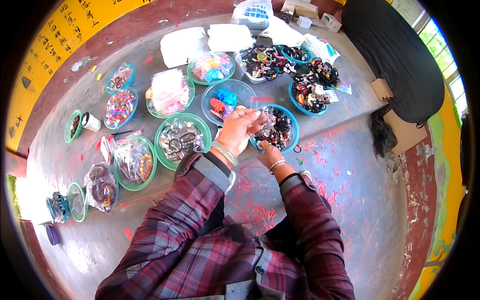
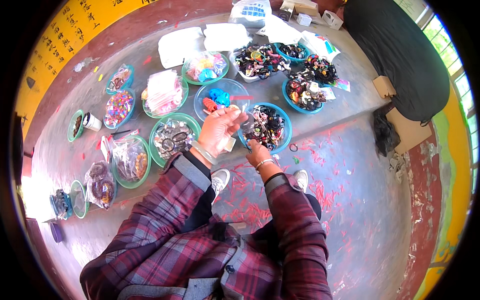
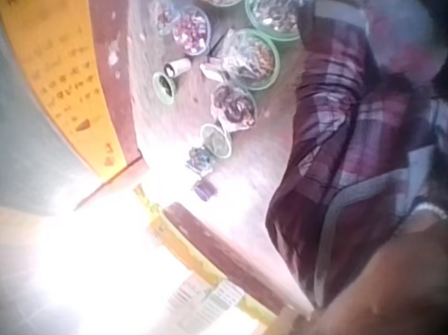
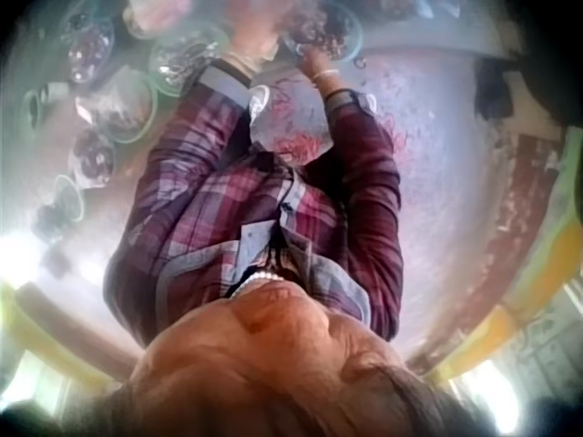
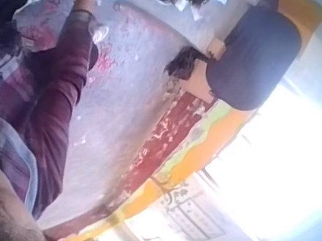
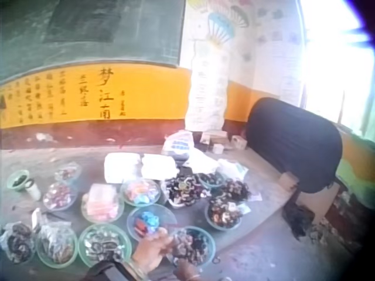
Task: The person sits on the floor and assembles hair accessories by hand. They pick up small plastic clips and rubber bands from bowls, attach the bands to the clips, and place the finished items into a small plastic bag.
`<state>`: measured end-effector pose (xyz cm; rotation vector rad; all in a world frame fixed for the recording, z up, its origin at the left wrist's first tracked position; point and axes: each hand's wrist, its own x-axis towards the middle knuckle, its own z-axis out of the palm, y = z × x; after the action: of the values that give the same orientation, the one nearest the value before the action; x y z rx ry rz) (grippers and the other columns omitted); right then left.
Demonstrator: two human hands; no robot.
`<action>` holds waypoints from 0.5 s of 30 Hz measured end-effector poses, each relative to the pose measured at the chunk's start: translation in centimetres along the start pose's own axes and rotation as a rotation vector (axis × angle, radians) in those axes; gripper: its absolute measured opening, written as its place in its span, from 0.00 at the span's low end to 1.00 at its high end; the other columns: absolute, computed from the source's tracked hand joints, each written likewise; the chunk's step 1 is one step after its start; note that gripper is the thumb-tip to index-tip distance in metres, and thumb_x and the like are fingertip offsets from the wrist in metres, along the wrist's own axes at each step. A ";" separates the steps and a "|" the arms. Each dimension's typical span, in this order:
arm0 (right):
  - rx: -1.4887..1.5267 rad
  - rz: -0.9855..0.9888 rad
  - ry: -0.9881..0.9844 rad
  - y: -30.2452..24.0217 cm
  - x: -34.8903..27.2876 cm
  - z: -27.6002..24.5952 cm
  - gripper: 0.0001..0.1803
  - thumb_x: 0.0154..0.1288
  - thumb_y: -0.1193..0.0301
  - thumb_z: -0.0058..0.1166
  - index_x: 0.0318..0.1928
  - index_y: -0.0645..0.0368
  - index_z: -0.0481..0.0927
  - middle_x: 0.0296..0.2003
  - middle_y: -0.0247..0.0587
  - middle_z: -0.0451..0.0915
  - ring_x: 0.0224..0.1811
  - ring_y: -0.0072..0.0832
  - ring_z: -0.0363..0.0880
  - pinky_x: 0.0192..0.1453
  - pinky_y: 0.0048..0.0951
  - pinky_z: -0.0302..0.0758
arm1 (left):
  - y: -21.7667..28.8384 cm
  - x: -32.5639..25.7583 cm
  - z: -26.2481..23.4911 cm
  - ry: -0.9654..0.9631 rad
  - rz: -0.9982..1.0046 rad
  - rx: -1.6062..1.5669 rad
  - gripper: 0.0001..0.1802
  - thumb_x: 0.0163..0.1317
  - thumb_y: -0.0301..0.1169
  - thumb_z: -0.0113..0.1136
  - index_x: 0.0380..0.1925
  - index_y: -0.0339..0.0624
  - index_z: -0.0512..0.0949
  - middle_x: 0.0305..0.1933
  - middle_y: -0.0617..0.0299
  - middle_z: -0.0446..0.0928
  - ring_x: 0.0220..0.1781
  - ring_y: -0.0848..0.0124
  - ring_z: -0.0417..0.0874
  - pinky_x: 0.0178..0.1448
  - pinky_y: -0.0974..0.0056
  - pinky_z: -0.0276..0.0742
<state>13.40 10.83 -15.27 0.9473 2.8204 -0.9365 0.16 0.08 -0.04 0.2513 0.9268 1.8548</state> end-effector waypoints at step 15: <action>-0.137 -0.092 0.432 0.1 1.3 1.0 0.07 0.46 0.70 0.50 0.24 0.59 0.77 0.28 0.48 0.75 0.33 0.44 0.74 0.38 0.39 0.72 | -0.5 0.6 -0.7 -0.006 -0.024 0.005 0.07 0.58 0.27 0.53 0.36 0.40 0.73 0.36 0.59 0.78 0.40 0.70 0.79 0.35 0.75 0.75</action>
<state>12.25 11.04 -16.43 1.1286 3.2546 -0.5905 -0.17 0.36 -1.02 0.2476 0.9262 1.8288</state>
